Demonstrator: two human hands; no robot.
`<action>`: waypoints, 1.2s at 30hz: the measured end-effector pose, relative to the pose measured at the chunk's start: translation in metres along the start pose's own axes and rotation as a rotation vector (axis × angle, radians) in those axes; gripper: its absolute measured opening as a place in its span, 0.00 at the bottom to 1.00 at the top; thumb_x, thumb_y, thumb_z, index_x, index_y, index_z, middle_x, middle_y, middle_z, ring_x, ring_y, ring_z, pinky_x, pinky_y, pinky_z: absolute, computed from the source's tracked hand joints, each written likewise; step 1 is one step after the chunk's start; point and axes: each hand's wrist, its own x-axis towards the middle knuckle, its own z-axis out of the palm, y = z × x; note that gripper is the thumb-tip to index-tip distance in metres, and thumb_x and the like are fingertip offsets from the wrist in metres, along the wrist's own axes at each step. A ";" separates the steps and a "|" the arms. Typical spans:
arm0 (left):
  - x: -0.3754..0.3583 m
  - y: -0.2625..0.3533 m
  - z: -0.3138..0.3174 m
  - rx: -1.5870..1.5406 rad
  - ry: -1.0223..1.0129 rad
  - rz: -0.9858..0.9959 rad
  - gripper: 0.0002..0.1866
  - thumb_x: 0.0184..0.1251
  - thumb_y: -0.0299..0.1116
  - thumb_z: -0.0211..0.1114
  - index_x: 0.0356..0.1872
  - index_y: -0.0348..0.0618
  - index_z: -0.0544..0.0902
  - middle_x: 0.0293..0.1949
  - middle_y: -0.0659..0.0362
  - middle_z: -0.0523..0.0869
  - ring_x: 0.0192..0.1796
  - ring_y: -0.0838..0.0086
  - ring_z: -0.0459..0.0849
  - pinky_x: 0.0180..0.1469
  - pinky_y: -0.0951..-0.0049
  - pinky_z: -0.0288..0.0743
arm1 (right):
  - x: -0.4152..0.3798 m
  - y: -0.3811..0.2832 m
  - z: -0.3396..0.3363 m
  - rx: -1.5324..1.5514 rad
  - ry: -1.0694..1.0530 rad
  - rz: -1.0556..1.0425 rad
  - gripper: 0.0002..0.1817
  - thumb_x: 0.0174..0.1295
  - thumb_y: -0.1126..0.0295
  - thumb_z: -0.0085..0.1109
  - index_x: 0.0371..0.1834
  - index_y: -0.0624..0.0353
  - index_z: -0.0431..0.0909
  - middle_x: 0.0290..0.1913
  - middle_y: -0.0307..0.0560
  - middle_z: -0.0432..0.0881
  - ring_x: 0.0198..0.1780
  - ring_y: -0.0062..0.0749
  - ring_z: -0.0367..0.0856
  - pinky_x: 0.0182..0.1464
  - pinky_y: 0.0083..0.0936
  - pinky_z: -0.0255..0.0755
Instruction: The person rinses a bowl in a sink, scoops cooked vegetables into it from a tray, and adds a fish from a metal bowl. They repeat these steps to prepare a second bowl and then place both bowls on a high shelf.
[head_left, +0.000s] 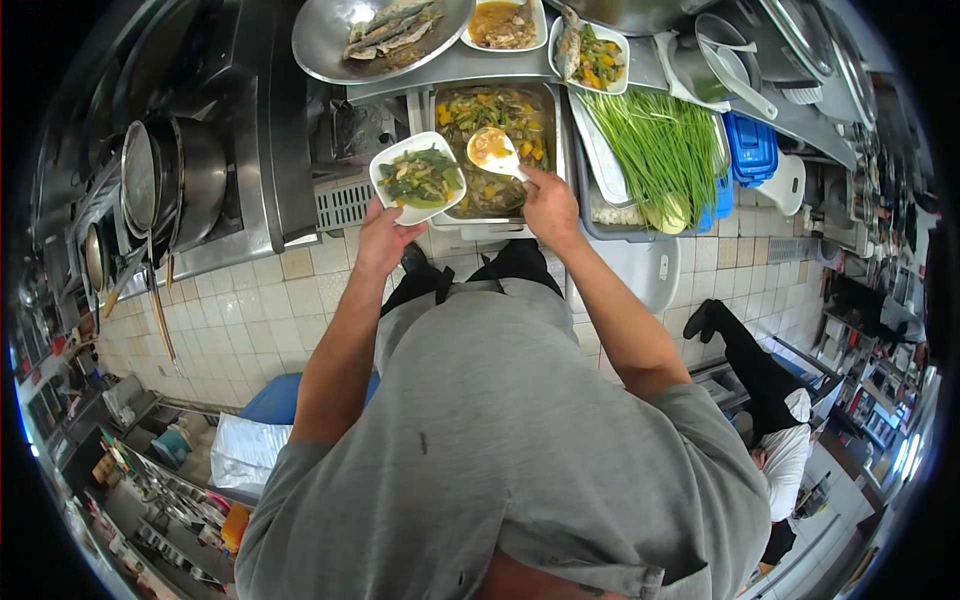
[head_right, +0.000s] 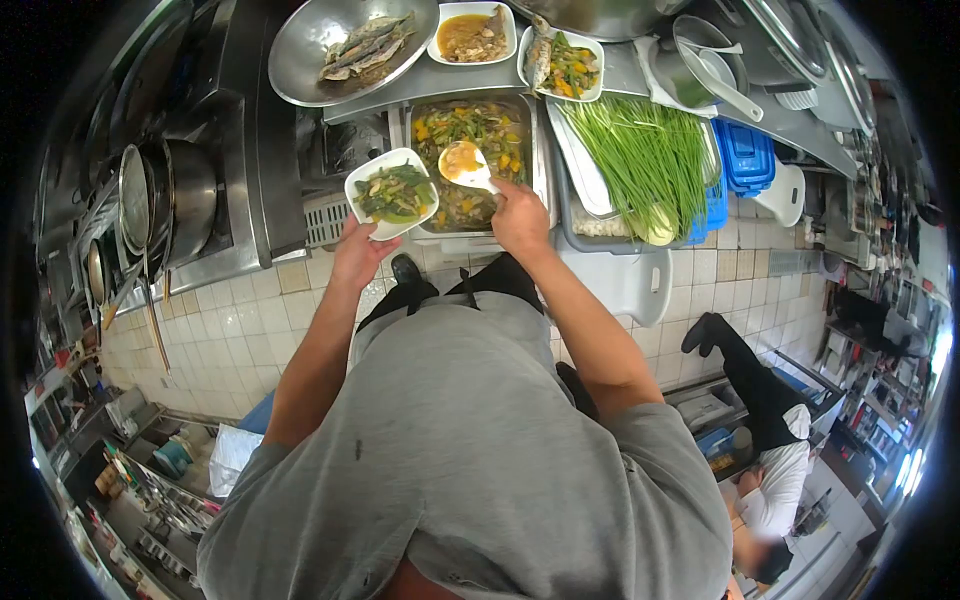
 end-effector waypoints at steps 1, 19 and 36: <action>0.003 -0.002 0.003 -0.004 0.003 0.002 0.25 0.76 0.26 0.55 0.72 0.49 0.68 0.61 0.50 0.85 0.51 0.55 0.91 0.54 0.51 0.89 | -0.002 -0.007 -0.007 -0.002 -0.003 -0.004 0.17 0.67 0.74 0.61 0.57 0.51 0.88 0.47 0.59 0.88 0.52 0.56 0.86 0.54 0.46 0.80; 0.003 0.000 0.010 -0.060 -0.014 -0.018 0.24 0.75 0.26 0.54 0.70 0.50 0.69 0.62 0.48 0.84 0.50 0.54 0.91 0.55 0.49 0.87 | 0.035 0.023 0.015 -0.610 -0.275 0.080 0.15 0.72 0.67 0.53 0.55 0.54 0.86 0.53 0.54 0.86 0.58 0.50 0.86 0.55 0.44 0.84; -0.012 0.023 -0.005 -0.053 0.017 0.064 0.27 0.74 0.24 0.54 0.73 0.49 0.68 0.66 0.51 0.81 0.58 0.53 0.88 0.53 0.50 0.90 | 0.011 0.029 0.044 -0.145 -0.099 0.068 0.20 0.61 0.74 0.62 0.58 0.60 0.80 0.54 0.59 0.86 0.59 0.55 0.83 0.60 0.47 0.79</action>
